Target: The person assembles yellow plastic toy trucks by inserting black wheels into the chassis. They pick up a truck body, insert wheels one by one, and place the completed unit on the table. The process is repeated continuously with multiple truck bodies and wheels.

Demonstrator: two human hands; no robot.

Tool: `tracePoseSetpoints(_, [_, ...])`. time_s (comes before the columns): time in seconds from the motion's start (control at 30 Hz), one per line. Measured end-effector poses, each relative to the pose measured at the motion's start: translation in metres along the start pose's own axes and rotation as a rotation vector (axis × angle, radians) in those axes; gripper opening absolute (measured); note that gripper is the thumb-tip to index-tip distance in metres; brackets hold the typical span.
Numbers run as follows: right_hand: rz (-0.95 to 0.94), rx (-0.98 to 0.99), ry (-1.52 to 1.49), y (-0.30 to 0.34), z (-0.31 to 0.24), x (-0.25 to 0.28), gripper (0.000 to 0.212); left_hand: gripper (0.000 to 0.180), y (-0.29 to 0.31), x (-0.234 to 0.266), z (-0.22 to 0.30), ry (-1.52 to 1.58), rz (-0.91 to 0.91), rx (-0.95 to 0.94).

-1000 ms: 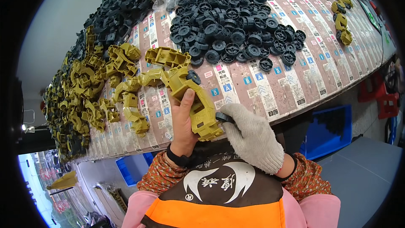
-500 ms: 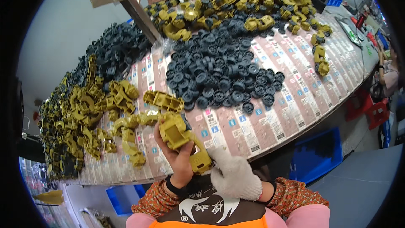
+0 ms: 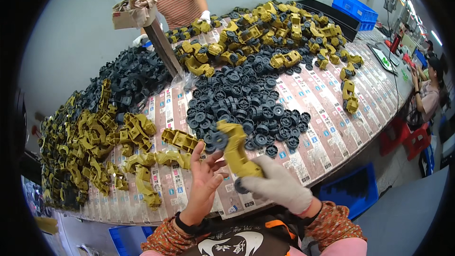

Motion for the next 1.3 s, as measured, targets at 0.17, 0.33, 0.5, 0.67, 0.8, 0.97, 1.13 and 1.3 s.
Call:
tracePoseSetpoints(0.17, [0.083,-0.027,0.010,-0.015,-0.001,0.069,0.048,0.049,0.023,0.071,0.012,-0.060,0.234,0.096])
tracePoseSetpoints(0.33, [0.125,-0.021,0.007,-0.074,-0.031,0.122,0.046,0.038,0.062,0.124,0.033,-0.053,0.434,0.088])
tracePoseSetpoints(0.5, [0.173,0.249,0.091,-0.169,-0.133,0.179,0.048,0.034,0.088,0.144,0.048,-0.033,0.539,0.076])
tracePoseSetpoints(0.67, [0.510,0.561,-0.158,-0.221,-0.217,0.261,0.043,0.033,0.096,0.152,0.035,-0.060,0.540,0.141])
tracePoseSetpoints(0.8, [0.315,0.597,0.013,-0.236,-0.177,0.340,0.032,0.034,0.110,0.173,0.013,-0.159,0.572,0.220])
tracePoseSetpoints(0.97, [1.040,-0.016,0.743,-0.238,-0.040,0.451,0.019,0.035,0.118,0.183,0.012,-0.369,0.618,0.253])
tracePoseSetpoints(1.13, [1.071,-0.070,1.087,-0.252,0.024,0.454,0.039,0.020,0.124,0.183,0.017,-0.450,0.702,0.193])
tracePoseSetpoints(1.3, [1.097,-0.058,1.211,-0.252,0.004,0.455,0.057,0.016,0.116,0.177,0.018,-0.518,0.735,0.239])
Point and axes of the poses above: each hand's wrist, its own y-axis away from the middle knuckle, its own x-axis out of the back of the hand, z = x × y, the point moved 9 cm from there along -y, towards the middle knuckle, and after that the axes turned 12 degrees about y, right-handed, at the moved point
